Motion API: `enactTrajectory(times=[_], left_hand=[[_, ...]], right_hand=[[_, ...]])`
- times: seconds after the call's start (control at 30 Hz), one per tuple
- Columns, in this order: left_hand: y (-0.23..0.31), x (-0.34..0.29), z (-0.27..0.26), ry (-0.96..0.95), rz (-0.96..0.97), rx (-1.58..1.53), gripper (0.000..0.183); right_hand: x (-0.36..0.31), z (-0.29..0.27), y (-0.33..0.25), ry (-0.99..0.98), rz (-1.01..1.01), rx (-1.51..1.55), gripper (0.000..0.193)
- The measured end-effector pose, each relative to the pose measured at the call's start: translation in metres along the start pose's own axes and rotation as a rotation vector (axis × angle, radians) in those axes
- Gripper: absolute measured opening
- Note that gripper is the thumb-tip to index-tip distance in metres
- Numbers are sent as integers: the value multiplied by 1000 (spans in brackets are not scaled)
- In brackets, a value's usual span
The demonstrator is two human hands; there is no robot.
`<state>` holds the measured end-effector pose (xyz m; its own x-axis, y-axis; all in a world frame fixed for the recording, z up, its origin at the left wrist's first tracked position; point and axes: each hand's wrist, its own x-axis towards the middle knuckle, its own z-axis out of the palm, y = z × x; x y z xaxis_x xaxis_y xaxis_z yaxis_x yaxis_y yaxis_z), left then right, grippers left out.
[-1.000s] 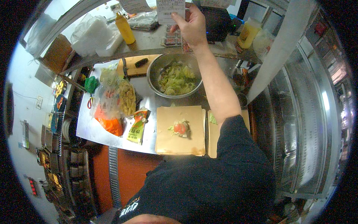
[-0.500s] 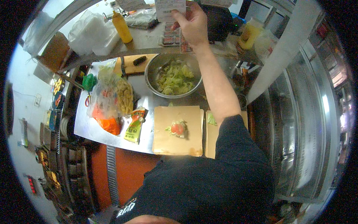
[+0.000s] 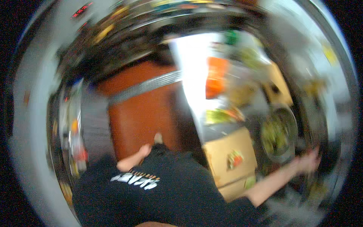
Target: The person assembles wraps on a prep counter by layering lettuce, sauce, and tomato slices onto flatbread, then adds a cooked egg from a griddle and folds the wrap. The person uses tongs to place the egg and handles the ingredients by hand.
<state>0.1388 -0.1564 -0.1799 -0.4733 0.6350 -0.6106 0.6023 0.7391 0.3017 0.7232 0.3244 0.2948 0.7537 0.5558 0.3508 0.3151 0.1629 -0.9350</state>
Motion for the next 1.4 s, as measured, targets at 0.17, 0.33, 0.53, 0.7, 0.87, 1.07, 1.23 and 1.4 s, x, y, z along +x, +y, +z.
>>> enactTrajectory(times=[0.17, 0.33, 0.53, 0.7, 0.87, 1.07, 1.23, 1.4], left_hand=[[-71, -11, 3, 267, -324, -392, 19], [-201, -31, -19, 338, -699, -714, 17], [-346, -95, -25, 532, -695, -851, 29], [-369, -158, -30, 787, -944, -1022, 32], [-323, -158, 7, 1027, -1243, -1656, 26], [-219, -98, 20, 694, -1545, -1912, 27], [-198, -16, -60, 446, -1684, -2020, 27], [-228, 28, -125, 671, -1721, -2100, 27]], right_hand=[[-240, 95, 60, -584, -123, -17, 26], [-557, 206, 23, -1541, -376, -16, 23], [-911, 244, -131, -2281, -615, 203, 27], [-1178, 205, -197, -2608, -731, 454, 36], [-1437, 85, -262, -2836, -746, 620, 66], [-1616, -20, -296, -2953, -1182, 331, 103], [-1665, -4, -291, -3065, -1083, 258, 80], [-1690, 131, -288, -3030, -942, 879, 51]])
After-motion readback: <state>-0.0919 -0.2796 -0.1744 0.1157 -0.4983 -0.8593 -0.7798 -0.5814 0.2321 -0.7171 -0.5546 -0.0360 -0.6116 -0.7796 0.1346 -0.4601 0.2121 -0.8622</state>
